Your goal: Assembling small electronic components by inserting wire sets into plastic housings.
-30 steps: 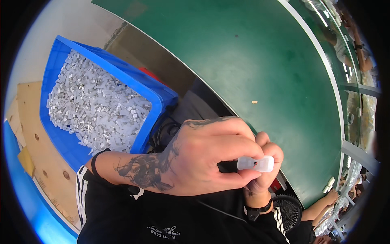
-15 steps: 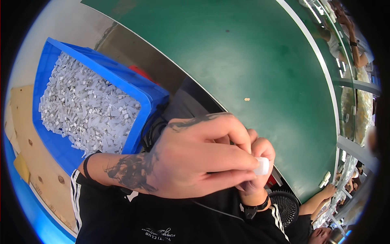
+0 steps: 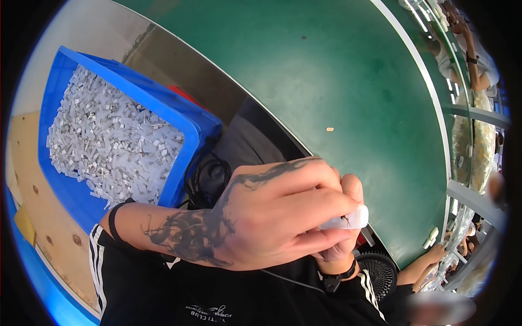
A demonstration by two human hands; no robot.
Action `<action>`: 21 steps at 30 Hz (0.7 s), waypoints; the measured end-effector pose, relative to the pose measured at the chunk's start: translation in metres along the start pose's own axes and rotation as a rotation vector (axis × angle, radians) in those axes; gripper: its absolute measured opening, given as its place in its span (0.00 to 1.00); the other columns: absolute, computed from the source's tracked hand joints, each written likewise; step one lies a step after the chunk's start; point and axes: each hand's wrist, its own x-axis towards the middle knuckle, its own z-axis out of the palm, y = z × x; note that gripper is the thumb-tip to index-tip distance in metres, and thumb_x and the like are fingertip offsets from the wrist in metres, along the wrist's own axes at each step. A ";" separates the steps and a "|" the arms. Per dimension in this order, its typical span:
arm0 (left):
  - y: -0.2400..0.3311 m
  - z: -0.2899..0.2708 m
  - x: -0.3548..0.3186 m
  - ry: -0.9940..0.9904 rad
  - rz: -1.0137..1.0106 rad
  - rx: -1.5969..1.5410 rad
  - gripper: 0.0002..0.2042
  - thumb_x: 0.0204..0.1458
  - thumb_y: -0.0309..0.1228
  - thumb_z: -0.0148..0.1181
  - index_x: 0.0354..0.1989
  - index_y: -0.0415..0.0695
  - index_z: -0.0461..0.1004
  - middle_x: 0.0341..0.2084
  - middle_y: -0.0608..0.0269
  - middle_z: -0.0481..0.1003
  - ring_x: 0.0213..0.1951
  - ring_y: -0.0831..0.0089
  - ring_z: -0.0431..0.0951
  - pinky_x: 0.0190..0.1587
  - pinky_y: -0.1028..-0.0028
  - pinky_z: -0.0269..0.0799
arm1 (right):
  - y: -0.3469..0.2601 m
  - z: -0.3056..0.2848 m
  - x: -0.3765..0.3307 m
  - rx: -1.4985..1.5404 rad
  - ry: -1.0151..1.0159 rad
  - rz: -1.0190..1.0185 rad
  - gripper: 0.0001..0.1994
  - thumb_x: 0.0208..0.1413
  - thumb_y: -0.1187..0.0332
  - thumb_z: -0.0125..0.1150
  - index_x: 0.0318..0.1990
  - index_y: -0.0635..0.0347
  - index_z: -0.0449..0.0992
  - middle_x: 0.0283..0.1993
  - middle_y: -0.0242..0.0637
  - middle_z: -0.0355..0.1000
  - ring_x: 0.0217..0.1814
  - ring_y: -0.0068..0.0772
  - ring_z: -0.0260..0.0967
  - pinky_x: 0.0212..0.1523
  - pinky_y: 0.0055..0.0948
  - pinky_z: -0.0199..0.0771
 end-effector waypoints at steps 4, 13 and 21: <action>0.001 0.003 0.000 0.019 -0.018 -0.066 0.13 0.39 0.26 0.72 0.35 0.44 0.79 0.26 0.68 0.73 0.22 0.79 0.73 0.22 0.81 0.66 | -0.004 0.004 -0.003 0.083 -0.009 0.035 0.10 0.53 0.70 0.60 0.35 0.56 0.62 0.36 0.32 0.61 0.34 0.22 0.63 0.36 0.21 0.69; -0.001 -0.002 -0.004 0.061 -0.088 -0.152 0.13 0.37 0.24 0.73 0.34 0.42 0.79 0.26 0.67 0.73 0.21 0.82 0.69 0.21 0.81 0.63 | -0.004 0.013 0.003 0.078 -0.065 0.070 0.11 0.56 0.69 0.55 0.39 0.57 0.59 0.38 0.38 0.61 0.40 0.40 0.68 0.40 0.35 0.72; -0.001 -0.073 0.005 -0.138 0.287 -0.340 0.16 0.34 0.32 0.77 0.28 0.41 0.76 0.29 0.55 0.76 0.30 0.70 0.76 0.29 0.78 0.73 | -0.076 -0.020 0.032 -0.249 0.178 0.037 0.14 0.52 0.63 0.64 0.37 0.58 0.65 0.33 0.34 0.64 0.32 0.25 0.63 0.32 0.25 0.68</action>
